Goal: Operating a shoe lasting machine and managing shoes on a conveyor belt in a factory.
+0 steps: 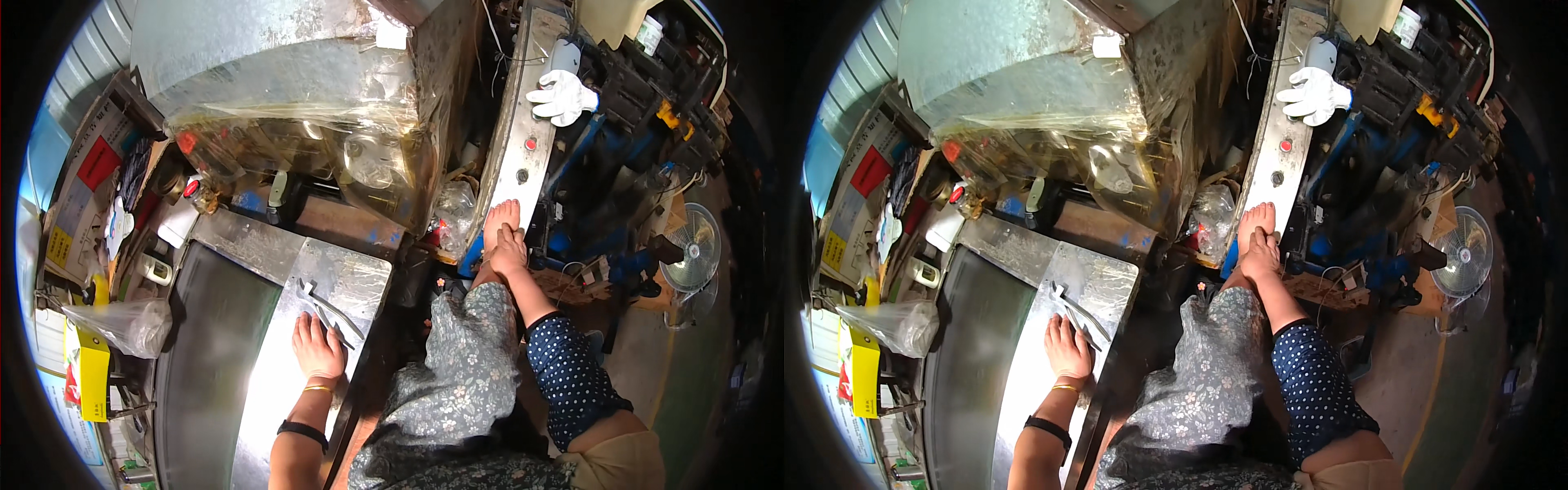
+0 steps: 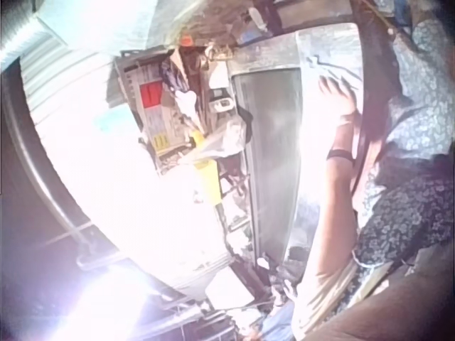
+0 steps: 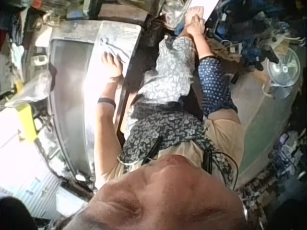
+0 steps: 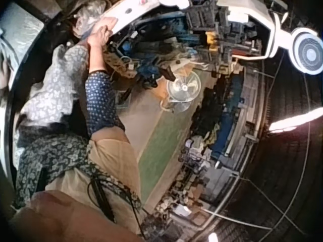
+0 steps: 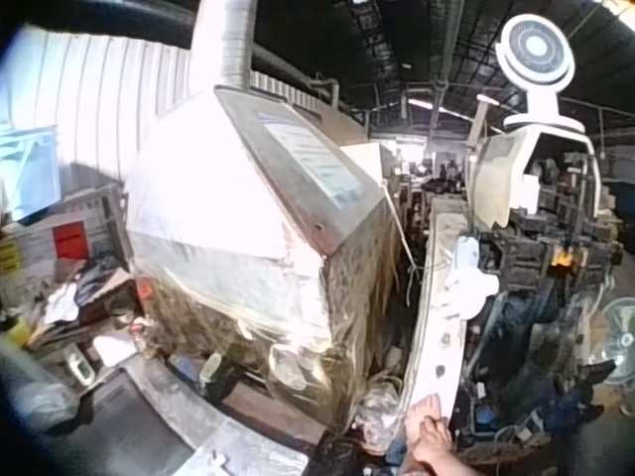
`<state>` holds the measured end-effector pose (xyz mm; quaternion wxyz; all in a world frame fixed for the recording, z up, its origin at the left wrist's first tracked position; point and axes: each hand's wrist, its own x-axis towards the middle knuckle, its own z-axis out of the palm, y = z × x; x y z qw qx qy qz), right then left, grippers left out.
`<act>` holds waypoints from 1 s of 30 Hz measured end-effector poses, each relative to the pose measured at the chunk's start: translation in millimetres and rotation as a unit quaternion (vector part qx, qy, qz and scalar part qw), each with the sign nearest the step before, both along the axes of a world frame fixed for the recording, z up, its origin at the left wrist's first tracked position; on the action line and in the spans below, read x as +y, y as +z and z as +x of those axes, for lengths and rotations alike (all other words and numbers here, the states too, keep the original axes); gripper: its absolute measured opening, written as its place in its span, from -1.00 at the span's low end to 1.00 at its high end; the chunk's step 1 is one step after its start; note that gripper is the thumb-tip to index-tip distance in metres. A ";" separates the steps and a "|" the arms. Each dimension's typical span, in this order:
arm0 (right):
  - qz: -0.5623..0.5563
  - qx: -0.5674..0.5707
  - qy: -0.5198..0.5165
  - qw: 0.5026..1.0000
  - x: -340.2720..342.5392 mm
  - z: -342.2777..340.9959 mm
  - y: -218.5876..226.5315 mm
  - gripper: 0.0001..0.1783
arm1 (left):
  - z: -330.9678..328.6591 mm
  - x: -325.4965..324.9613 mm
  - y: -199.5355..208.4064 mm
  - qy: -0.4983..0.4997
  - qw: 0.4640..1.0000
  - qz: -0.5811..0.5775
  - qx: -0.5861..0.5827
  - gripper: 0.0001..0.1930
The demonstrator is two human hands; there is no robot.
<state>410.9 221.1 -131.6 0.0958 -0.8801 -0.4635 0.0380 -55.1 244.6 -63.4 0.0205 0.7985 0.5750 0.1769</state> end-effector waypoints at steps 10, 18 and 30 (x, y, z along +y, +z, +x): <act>-0.012 -0.007 -0.007 1.000 0.4 0.1 2.1 -0.48 | 5.2 2.9 3.2 -0.006 1.000 0.003 -0.008 -0.48; -0.044 -0.058 0.070 0.995 -2.0 25.2 -32.9 -0.76 | 9.7 5.2 3.9 -0.017 1.000 0.002 -0.009 -0.48; 0.162 0.102 -0.015 0.981 -45.3 14.4 -46.1 -0.65 | 4.6 2.0 -0.2 -0.012 1.000 0.005 -0.001 -0.47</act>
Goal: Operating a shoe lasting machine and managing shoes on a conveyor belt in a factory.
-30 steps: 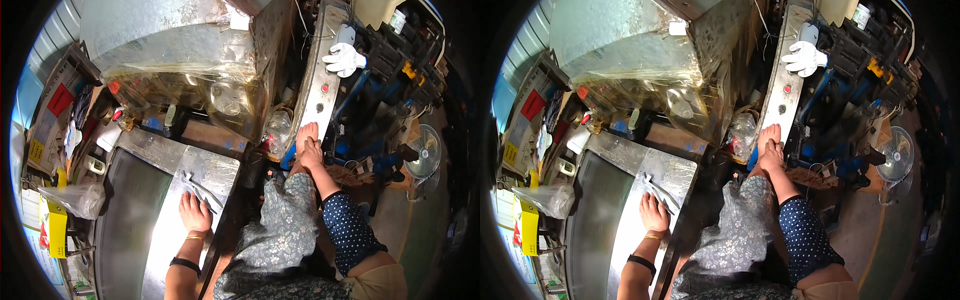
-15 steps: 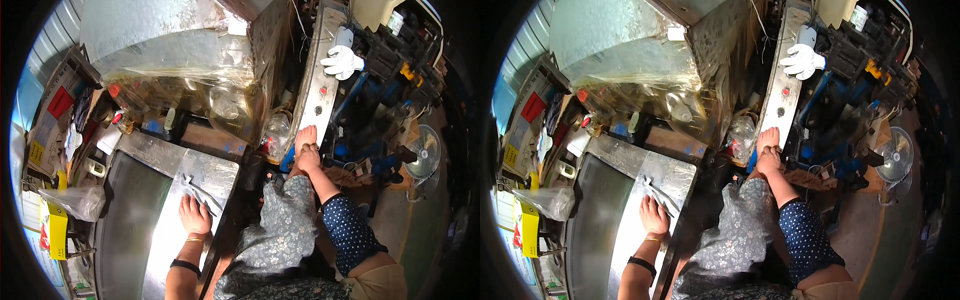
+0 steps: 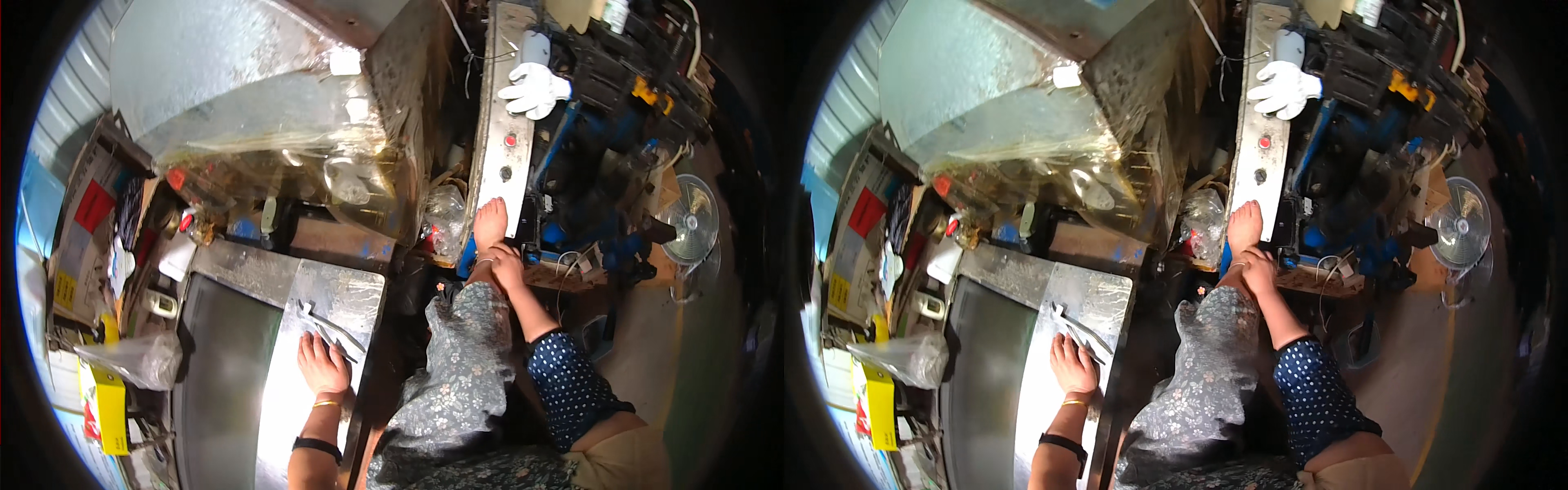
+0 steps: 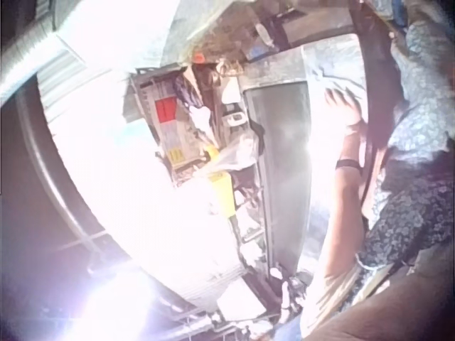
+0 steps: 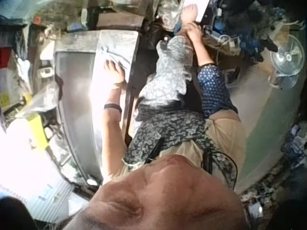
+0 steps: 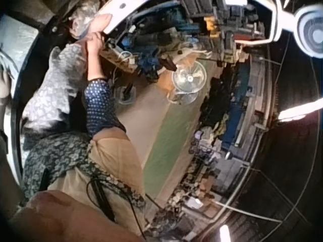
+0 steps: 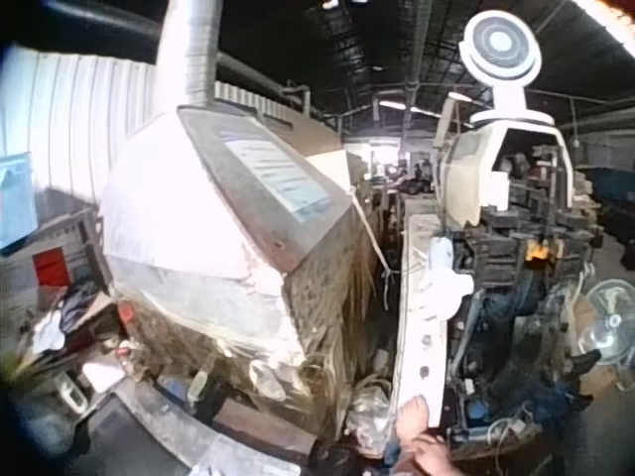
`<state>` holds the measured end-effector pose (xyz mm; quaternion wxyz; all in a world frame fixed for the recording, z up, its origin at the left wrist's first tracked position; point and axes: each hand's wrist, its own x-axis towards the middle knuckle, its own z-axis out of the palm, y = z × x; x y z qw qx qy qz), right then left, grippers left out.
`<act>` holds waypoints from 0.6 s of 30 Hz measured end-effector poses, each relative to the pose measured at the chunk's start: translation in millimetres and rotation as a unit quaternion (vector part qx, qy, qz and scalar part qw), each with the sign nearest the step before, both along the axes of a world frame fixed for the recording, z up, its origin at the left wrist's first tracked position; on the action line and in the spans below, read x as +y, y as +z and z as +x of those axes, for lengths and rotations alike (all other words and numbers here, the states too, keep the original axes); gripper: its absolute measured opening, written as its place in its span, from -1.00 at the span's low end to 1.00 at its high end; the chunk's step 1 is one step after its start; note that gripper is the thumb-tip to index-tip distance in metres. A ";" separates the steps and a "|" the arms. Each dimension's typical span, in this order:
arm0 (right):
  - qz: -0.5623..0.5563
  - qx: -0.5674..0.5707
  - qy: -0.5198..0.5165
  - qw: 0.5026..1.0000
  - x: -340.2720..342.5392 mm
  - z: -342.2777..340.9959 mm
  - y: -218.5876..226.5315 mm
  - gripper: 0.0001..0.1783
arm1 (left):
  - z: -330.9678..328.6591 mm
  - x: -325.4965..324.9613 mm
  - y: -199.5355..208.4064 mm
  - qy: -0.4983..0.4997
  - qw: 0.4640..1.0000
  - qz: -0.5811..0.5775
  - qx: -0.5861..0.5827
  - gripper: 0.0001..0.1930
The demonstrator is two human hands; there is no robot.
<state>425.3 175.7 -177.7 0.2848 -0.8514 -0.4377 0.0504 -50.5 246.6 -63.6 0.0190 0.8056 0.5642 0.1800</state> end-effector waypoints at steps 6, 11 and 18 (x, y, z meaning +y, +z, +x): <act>0.188 0.215 -0.152 0.946 -166.6 -38.6 -108.5 -0.62 | 10.6 -2.0 8.1 -0.010 1.000 -0.012 -0.005 -0.47; 0.032 0.196 -0.060 0.978 -249.5 -104.1 -87.1 -0.82 | -2.9 -4.7 6.6 0.006 1.000 -0.009 0.002 -0.47; 0.128 0.321 -0.022 0.938 -247.9 -92.0 32.8 -0.87 | -2.3 -3.6 2.5 0.006 1.000 -0.003 0.002 -0.48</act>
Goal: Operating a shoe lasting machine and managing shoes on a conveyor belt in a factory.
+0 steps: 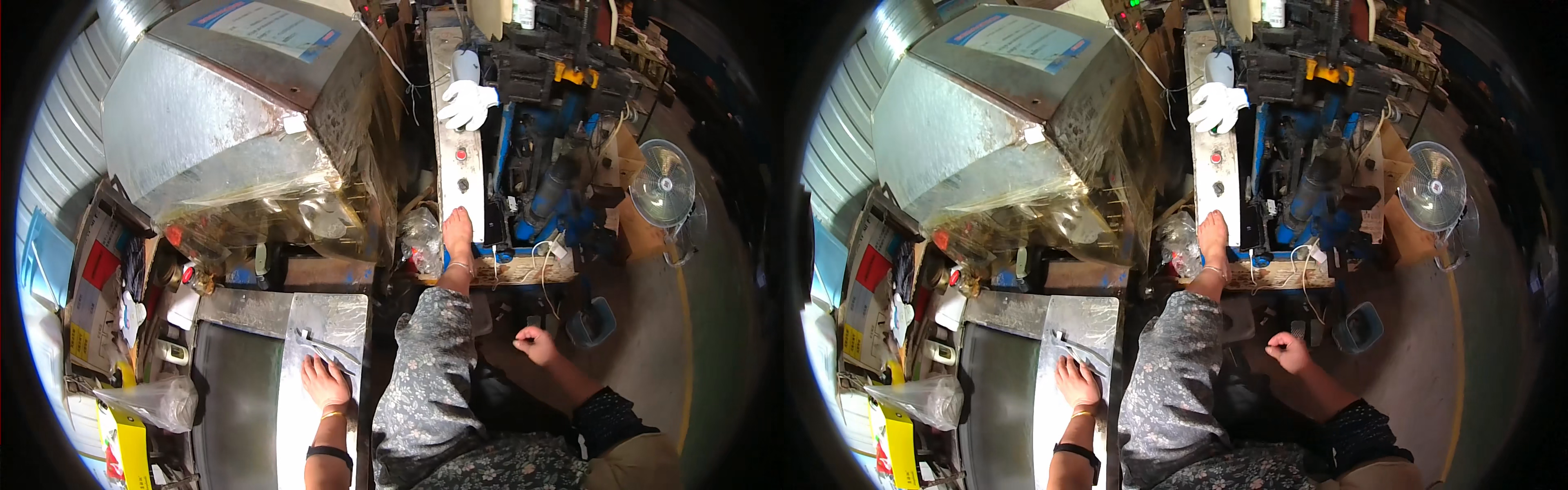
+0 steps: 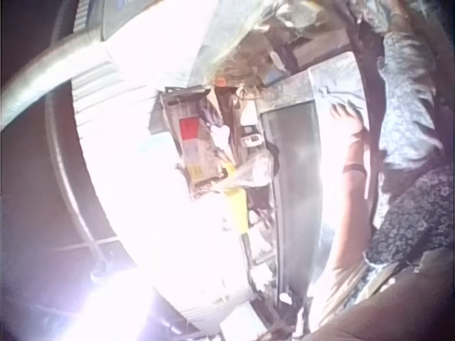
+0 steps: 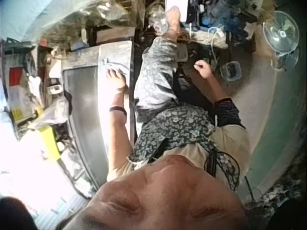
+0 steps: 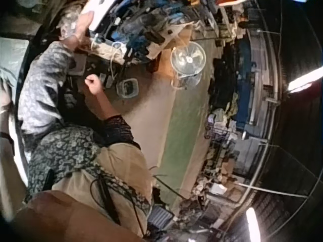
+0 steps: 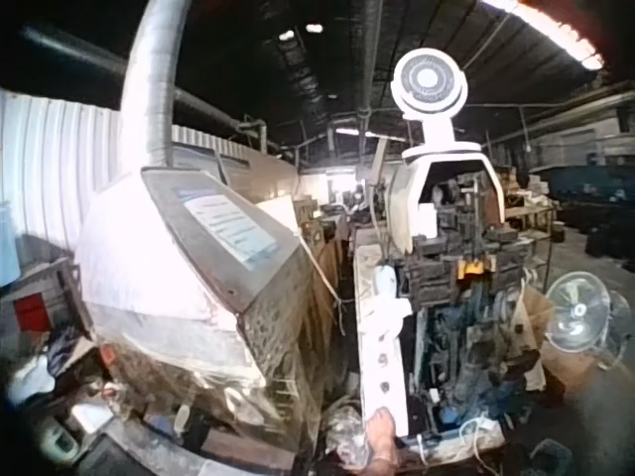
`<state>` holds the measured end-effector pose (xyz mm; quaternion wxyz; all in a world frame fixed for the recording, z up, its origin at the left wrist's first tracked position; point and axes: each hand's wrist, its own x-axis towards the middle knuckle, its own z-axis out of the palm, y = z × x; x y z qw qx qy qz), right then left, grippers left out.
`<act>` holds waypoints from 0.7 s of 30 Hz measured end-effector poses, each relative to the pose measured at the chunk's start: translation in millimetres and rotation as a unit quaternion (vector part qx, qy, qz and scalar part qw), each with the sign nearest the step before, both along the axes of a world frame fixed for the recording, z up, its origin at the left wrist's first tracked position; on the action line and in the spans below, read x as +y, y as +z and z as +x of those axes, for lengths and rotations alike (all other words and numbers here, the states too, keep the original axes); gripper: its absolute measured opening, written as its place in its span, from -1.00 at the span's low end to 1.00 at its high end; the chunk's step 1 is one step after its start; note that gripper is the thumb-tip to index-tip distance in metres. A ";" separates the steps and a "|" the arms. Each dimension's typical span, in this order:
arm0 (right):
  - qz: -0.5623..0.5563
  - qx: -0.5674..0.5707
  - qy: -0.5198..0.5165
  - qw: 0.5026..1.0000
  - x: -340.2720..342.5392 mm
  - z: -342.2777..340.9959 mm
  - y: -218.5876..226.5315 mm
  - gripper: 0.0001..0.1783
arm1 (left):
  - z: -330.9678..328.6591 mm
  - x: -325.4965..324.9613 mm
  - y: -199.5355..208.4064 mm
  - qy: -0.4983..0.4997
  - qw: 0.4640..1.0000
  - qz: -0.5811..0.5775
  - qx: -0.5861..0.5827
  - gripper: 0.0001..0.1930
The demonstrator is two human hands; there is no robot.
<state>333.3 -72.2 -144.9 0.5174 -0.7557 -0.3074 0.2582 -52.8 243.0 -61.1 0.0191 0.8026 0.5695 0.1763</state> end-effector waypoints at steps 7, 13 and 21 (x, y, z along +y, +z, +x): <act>-0.026 -0.421 -0.135 0.897 -8.0 39.6 157.1 -0.80 | -5.9 4.3 -12.5 -0.010 1.000 0.024 0.004 -0.50; -0.090 -0.361 -0.260 0.891 -3.9 86.8 141.2 -0.32 | 3.0 6.0 -10.7 -0.027 0.999 0.029 0.000 -0.49; -0.107 -0.266 -0.229 0.930 0.9 90.1 127.9 -0.14 | -6.9 6.1 -15.0 -0.026 0.999 0.013 0.029 -0.50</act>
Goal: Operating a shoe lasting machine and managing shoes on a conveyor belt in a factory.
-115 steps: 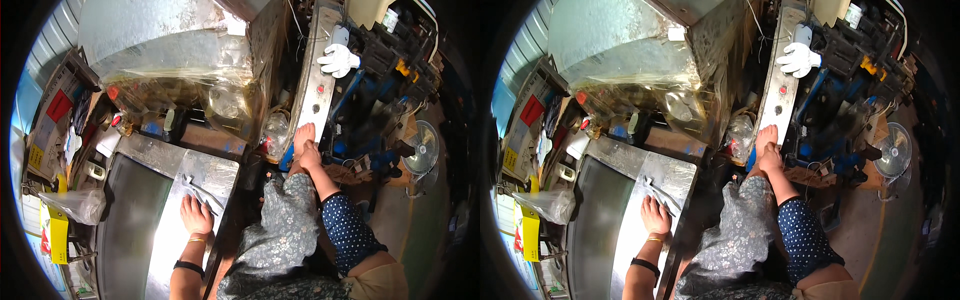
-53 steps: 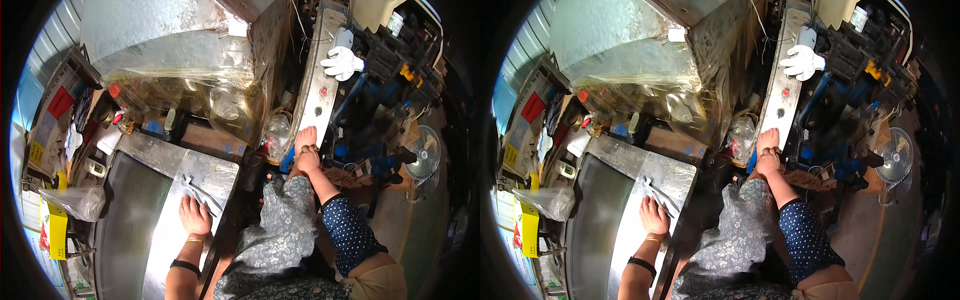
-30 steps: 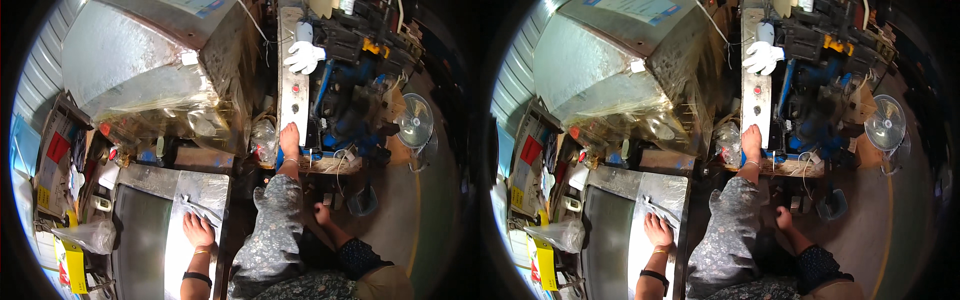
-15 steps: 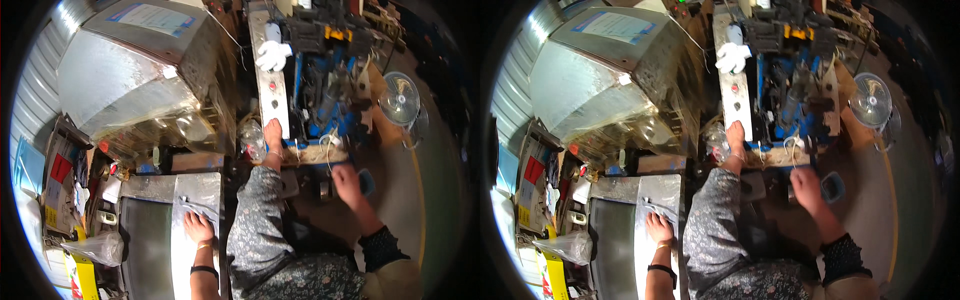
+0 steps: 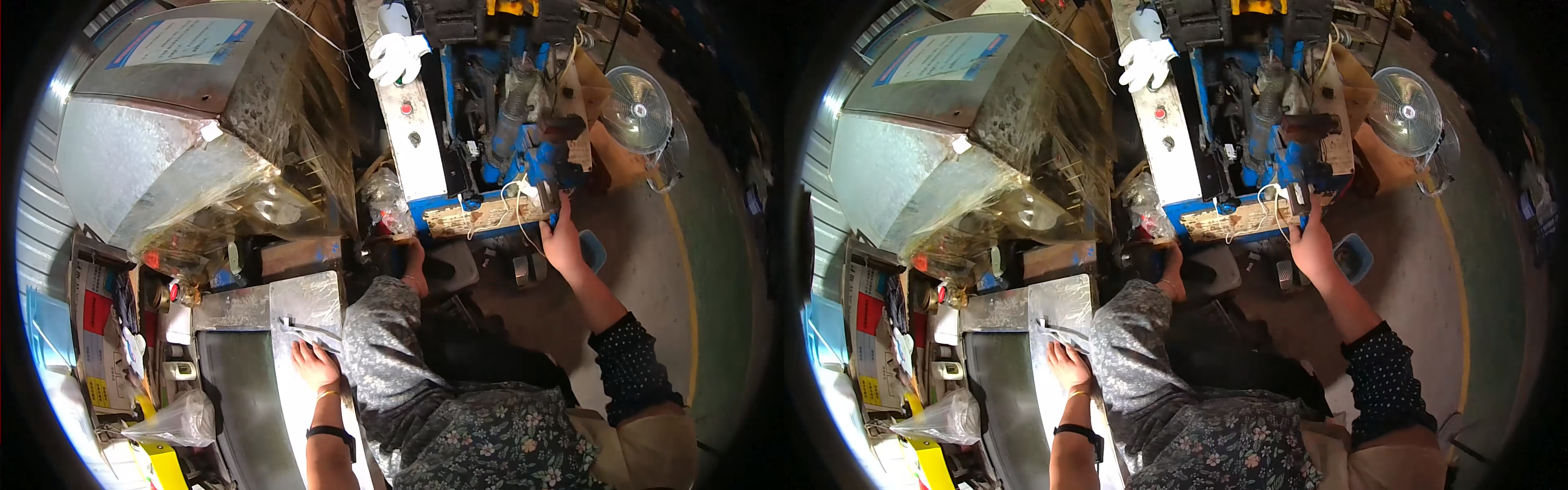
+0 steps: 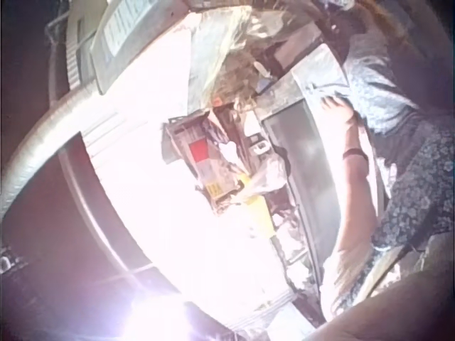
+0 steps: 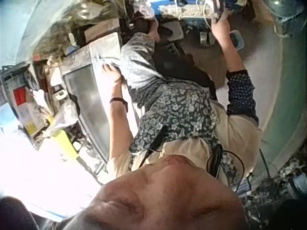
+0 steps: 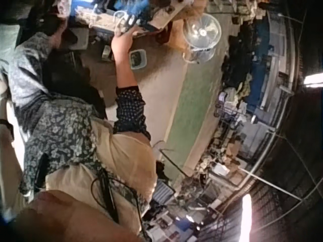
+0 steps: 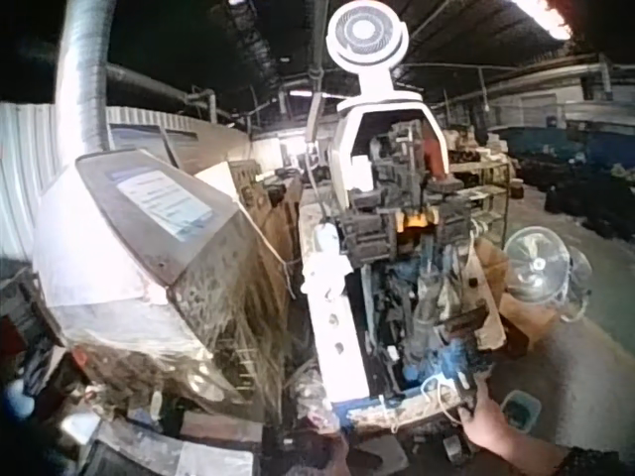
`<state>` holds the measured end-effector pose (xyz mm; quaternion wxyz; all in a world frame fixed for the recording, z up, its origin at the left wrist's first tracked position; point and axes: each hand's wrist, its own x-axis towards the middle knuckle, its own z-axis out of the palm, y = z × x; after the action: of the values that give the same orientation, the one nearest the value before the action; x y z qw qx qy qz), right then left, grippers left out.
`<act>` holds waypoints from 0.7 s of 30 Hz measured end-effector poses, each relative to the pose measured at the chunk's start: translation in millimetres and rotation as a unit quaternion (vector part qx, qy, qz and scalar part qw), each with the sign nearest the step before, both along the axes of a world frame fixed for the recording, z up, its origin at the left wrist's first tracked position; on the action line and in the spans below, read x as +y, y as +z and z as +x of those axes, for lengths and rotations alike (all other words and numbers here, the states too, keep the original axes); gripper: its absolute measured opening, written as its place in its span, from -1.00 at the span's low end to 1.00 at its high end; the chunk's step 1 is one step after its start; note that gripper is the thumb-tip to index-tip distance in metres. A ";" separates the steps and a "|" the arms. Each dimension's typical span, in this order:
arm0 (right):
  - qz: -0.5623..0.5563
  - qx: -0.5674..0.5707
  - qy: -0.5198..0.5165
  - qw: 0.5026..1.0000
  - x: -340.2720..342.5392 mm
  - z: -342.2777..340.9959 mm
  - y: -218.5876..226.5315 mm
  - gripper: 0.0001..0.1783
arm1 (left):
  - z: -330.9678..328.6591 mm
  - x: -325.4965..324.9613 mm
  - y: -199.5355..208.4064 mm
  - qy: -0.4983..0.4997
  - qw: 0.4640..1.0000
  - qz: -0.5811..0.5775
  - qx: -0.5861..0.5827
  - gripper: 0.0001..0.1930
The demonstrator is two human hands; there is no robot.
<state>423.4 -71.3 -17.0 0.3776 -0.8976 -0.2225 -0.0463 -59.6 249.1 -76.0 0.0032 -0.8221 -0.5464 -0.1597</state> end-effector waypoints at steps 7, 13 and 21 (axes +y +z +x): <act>-0.040 -0.002 -0.011 0.999 -0.7 -7.1 2.1 -0.10 | -1.3 -4.2 7.6 0.000 1.000 -0.010 0.026 -0.48; -0.072 -0.012 -0.013 0.997 1.9 -4.8 3.7 -0.07 | 0.4 -1.9 7.4 0.003 1.000 -0.008 0.006 -0.49; -0.123 0.043 -0.042 0.991 6.6 -5.0 20.2 0.00 | 4.3 0.4 2.1 -0.009 1.000 0.019 -0.010 -0.49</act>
<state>418.4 -64.7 3.2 0.2715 -0.9469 -0.1719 0.0046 -55.3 249.5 -74.0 0.0118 -0.8250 -0.5360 -0.1786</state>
